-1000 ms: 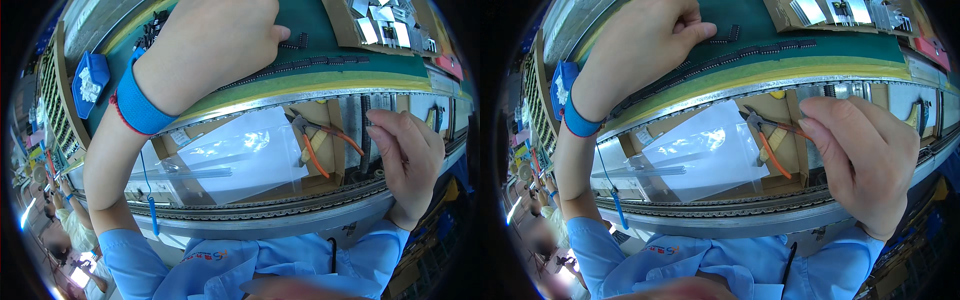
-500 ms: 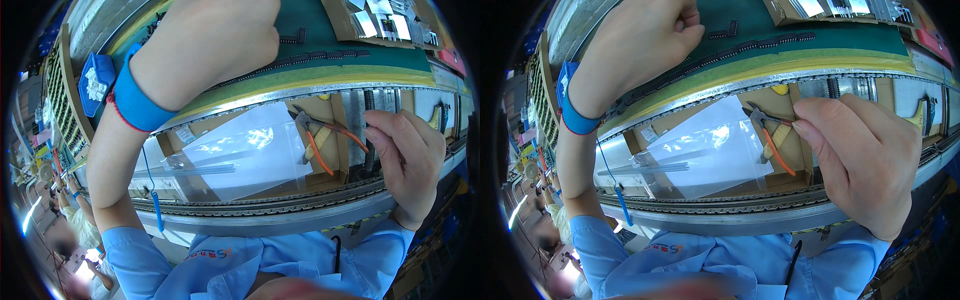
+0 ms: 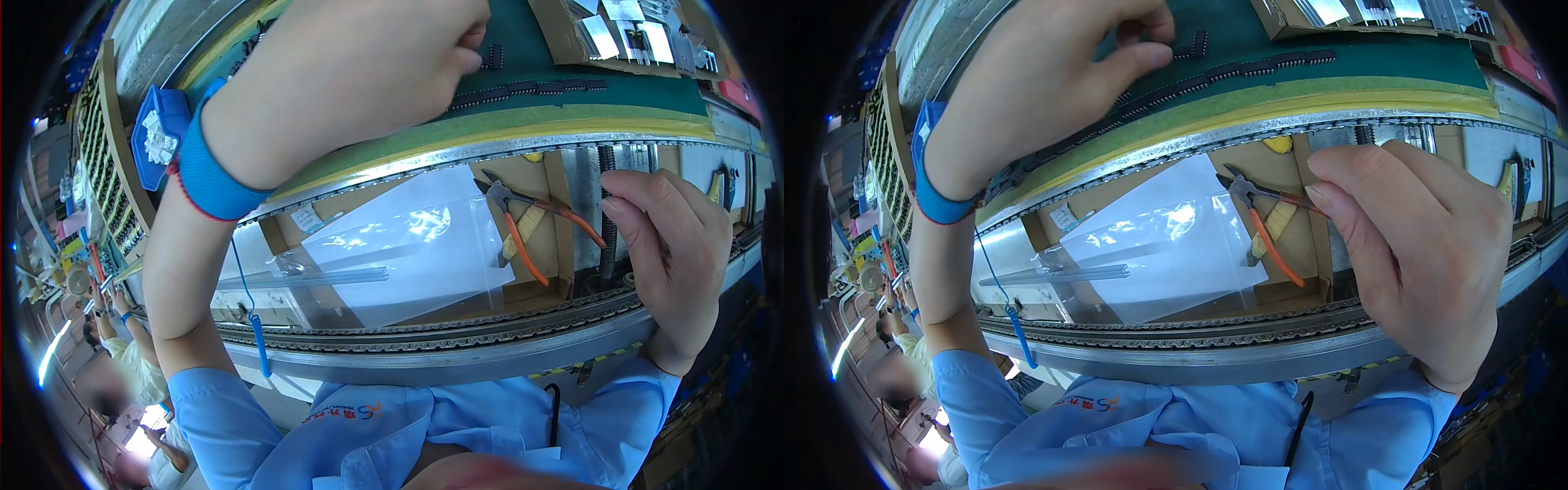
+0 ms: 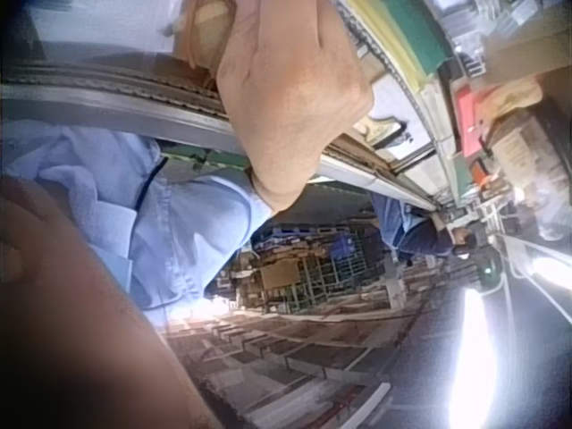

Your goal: Manually assemble electronic components and IC chips into housing or rails on a production line.

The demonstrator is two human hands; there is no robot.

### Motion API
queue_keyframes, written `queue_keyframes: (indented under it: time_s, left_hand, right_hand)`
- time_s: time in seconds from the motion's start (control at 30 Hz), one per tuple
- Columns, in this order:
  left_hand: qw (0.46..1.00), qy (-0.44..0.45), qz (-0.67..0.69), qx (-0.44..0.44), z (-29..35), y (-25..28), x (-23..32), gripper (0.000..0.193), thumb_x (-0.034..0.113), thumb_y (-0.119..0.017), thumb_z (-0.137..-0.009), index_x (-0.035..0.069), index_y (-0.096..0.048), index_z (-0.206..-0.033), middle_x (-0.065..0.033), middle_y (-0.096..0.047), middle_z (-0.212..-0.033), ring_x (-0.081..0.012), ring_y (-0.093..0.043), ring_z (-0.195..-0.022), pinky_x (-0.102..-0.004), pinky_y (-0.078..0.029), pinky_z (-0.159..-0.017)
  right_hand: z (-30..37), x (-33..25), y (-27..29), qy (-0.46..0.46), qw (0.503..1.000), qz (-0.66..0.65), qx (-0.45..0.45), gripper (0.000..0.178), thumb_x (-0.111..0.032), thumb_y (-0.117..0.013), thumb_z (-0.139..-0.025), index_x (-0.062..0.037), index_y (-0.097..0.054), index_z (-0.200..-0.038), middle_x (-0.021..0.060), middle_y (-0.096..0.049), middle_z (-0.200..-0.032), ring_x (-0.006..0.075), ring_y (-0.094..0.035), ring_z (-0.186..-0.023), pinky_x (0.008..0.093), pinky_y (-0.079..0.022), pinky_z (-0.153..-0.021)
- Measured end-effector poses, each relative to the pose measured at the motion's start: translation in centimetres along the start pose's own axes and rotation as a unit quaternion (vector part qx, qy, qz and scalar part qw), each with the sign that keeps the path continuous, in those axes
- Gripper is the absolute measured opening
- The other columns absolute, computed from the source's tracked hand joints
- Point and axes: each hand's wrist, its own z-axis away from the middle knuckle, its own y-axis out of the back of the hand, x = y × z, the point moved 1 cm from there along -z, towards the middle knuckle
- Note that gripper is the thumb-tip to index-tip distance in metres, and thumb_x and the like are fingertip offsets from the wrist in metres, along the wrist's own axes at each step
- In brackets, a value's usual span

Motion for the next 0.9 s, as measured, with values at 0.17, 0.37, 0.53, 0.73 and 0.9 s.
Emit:
queue_keyframes:
  time_s: [0.17,0.37,0.53,0.73,0.9]
  left_hand:
    - [0.982,0.141,-0.009,-0.124,-1.4,-0.6,0.6,0.015,0.012,-0.060,-0.083,-0.002,-0.060,-0.076,-0.0165,-0.062,-0.073,-0.0318,-0.062,-0.071,-0.0392,-0.050,-0.068]
    - [0.961,0.205,-0.034,-0.183,-1.4,0.1,1.2,0.016,0.013,-0.058,-0.083,-0.001,-0.061,-0.076,-0.0165,-0.062,-0.073,-0.0318,-0.062,-0.069,-0.0391,-0.051,-0.066]
    - [0.936,0.247,-0.028,-0.251,-1.4,1.1,1.6,0.016,0.014,-0.059,-0.083,0.000,-0.062,-0.077,-0.0162,-0.063,-0.072,-0.0312,-0.062,-0.068,-0.0382,-0.051,-0.066]
    - [0.947,0.227,-0.024,-0.225,-1.2,1.4,1.3,0.019,0.015,-0.059,-0.085,-0.002,-0.063,-0.078,-0.0178,-0.063,-0.072,-0.0323,-0.062,-0.067,-0.0386,-0.051,-0.065]
    - [0.956,0.243,-0.021,-0.166,-2.1,0.8,1.2,0.024,0.017,-0.058,-0.088,-0.003,-0.064,-0.076,-0.0191,-0.063,-0.070,-0.0339,-0.063,-0.067,-0.0404,-0.051,-0.065]
  right_hand:
    - [-0.1,-0.1,-0.1,0.008,1.000,-0.001,0.001,0.012,-0.001,-0.068,-0.080,0.0019,-0.066,-0.092,0.0086,-0.058,-0.066,0.0172,-0.050,-0.052,0.0285,-0.035,-0.048]
    - [-0.1,0.1,-0.1,0.013,1.000,-0.010,0.003,0.012,0.000,-0.067,-0.080,0.0023,-0.066,-0.092,0.0090,-0.058,-0.066,0.0174,-0.049,-0.051,0.0285,-0.035,-0.047]
    - [0.0,0.1,0.1,0.015,1.000,-0.005,-0.004,0.012,0.000,-0.067,-0.080,0.0026,-0.065,-0.092,0.0094,-0.058,-0.066,0.0178,-0.049,-0.051,0.0287,-0.035,-0.047]
    - [0.0,0.0,-0.1,0.008,1.000,-0.005,-0.002,0.012,0.000,-0.067,-0.080,0.0020,-0.065,-0.092,0.0096,-0.058,-0.067,0.0180,-0.050,-0.052,0.0288,-0.035,-0.047]
    - [0.0,-0.1,0.1,0.013,1.000,0.006,-0.001,0.011,-0.001,-0.068,-0.080,0.0017,-0.065,-0.091,0.0091,-0.058,-0.066,0.0181,-0.051,-0.052,0.0287,-0.035,-0.047]
